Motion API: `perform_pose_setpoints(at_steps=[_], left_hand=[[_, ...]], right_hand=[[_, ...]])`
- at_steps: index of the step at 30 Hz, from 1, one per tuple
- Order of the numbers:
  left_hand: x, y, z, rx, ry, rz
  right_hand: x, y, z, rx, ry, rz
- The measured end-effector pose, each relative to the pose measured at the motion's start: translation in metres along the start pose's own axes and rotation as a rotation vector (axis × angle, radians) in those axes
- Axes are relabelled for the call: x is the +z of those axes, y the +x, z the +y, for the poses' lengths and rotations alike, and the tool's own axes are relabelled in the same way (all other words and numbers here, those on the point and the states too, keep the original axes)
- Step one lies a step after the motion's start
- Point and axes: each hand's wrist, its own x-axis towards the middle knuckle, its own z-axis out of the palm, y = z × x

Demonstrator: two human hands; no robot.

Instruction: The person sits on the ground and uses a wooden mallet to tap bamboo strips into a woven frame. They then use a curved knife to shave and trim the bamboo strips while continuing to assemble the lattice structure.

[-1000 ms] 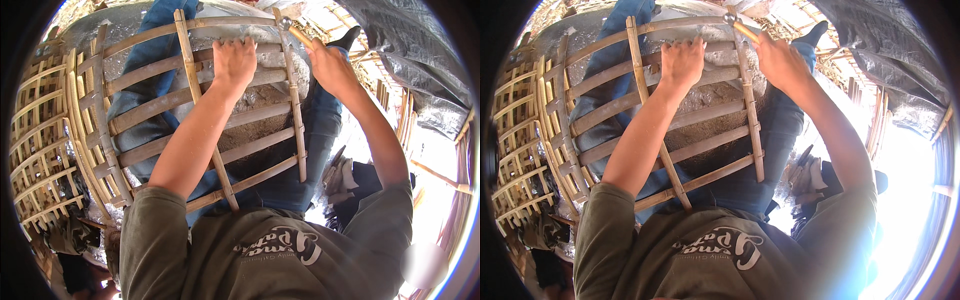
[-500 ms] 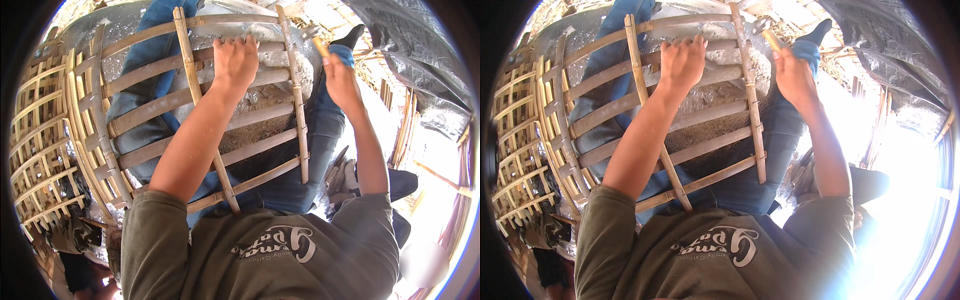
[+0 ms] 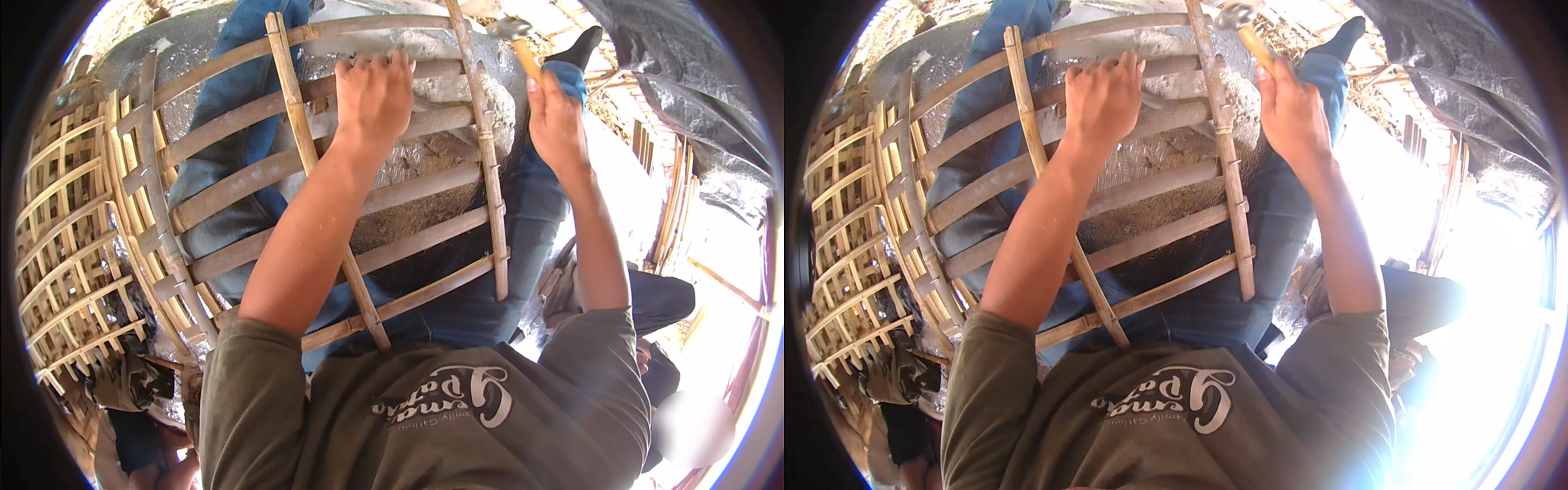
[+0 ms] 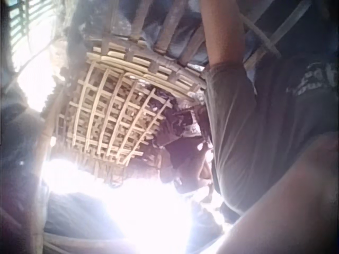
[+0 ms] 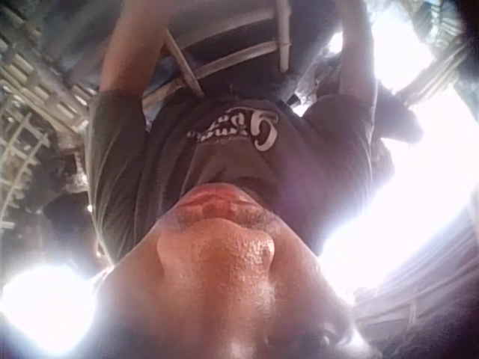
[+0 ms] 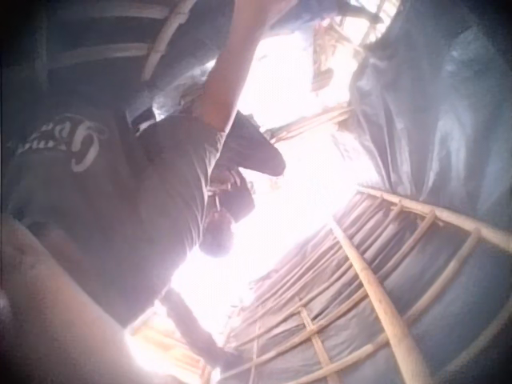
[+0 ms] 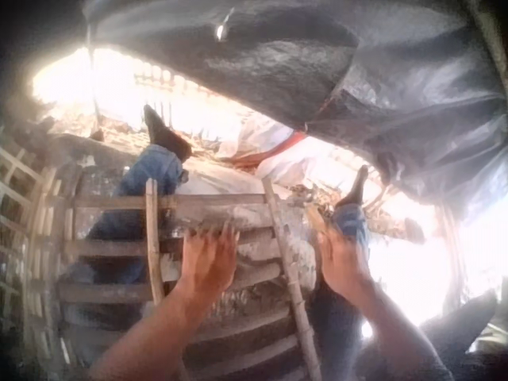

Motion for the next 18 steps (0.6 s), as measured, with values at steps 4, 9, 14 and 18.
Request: perform_pose_setpoints(at_steps=[4, 9, 14, 18], left_hand=[[0.001, -0.001, 0.0, 0.019, -0.039, 0.079], [-0.006, 0.002, 0.001, 0.027, -0.024, 0.023], [-0.008, -0.001, 0.002, 0.034, -0.043, 0.049], [-0.006, 0.0, 0.003, 0.037, -0.027, 0.054]], right_hand=[[0.015, -0.012, 0.015, 0.027, -0.038, -0.114], [0.006, -0.005, 0.017, 0.102, 0.2, 0.046], [0.018, -0.003, 0.026, 0.06, -0.062, -0.156], [0.014, -0.002, 0.022, 0.131, 0.132, -0.077]])
